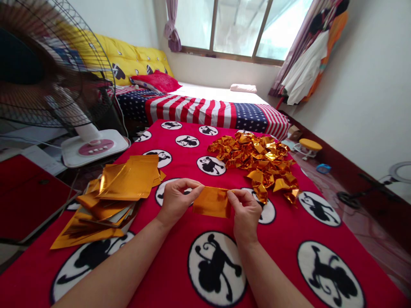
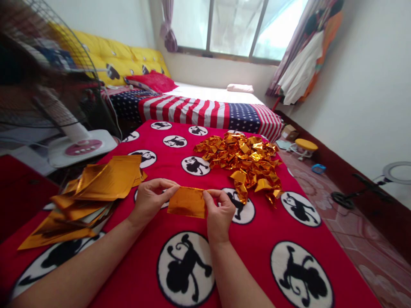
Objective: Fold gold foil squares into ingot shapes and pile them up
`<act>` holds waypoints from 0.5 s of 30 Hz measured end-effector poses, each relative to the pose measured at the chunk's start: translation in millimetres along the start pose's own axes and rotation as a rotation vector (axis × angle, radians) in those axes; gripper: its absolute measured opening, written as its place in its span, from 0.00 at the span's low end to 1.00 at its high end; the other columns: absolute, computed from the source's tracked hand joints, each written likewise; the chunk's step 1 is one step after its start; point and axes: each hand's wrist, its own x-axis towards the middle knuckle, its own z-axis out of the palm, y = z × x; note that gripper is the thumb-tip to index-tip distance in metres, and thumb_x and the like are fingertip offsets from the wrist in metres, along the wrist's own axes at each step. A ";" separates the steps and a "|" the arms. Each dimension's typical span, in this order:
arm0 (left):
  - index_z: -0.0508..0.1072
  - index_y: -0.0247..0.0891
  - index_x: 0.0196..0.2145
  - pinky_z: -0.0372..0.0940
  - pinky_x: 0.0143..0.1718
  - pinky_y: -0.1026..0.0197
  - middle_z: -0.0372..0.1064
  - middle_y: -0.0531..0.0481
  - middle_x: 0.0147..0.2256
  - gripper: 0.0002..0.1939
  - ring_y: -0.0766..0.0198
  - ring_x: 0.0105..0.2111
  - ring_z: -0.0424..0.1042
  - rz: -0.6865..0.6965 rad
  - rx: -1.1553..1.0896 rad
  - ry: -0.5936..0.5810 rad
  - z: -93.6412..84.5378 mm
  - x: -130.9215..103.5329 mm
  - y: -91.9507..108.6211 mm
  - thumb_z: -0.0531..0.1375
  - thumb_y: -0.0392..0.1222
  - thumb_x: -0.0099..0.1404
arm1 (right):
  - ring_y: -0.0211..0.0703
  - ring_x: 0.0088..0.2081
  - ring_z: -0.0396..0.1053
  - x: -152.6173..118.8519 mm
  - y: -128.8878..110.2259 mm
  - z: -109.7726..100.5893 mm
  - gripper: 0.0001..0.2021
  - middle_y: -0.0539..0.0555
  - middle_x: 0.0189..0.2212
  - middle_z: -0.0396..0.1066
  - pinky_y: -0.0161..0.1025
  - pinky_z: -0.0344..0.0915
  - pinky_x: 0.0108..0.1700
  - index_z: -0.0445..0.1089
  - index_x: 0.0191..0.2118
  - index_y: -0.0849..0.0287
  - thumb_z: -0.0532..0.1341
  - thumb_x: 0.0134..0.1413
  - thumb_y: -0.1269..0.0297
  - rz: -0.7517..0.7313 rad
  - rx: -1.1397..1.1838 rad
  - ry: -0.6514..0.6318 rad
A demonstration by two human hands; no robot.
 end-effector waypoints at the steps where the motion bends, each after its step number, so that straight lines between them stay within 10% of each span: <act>1: 0.77 0.35 0.26 0.71 0.35 0.64 0.78 0.47 0.29 0.08 0.62 0.30 0.76 -0.002 -0.006 -0.001 0.1 0.1 -0.3 0.66 0.43 0.55 | 0.40 0.29 0.67 0.0 -1.1 0.0 0.11 0.50 0.26 0.72 0.37 0.63 0.36 0.73 0.28 0.59 0.68 0.47 0.56 -0.008 -0.012 0.006; 15: 0.63 0.39 0.35 0.65 0.27 0.69 0.74 0.56 0.23 0.18 0.66 0.25 0.74 -0.156 -0.115 -0.014 5.2 0.5 -3.6 0.68 0.43 0.53 | 0.37 0.25 0.65 -1.3 -3.7 4.2 0.11 0.49 0.23 0.69 0.34 0.62 0.29 0.71 0.28 0.60 0.68 0.46 0.57 0.117 0.072 -0.034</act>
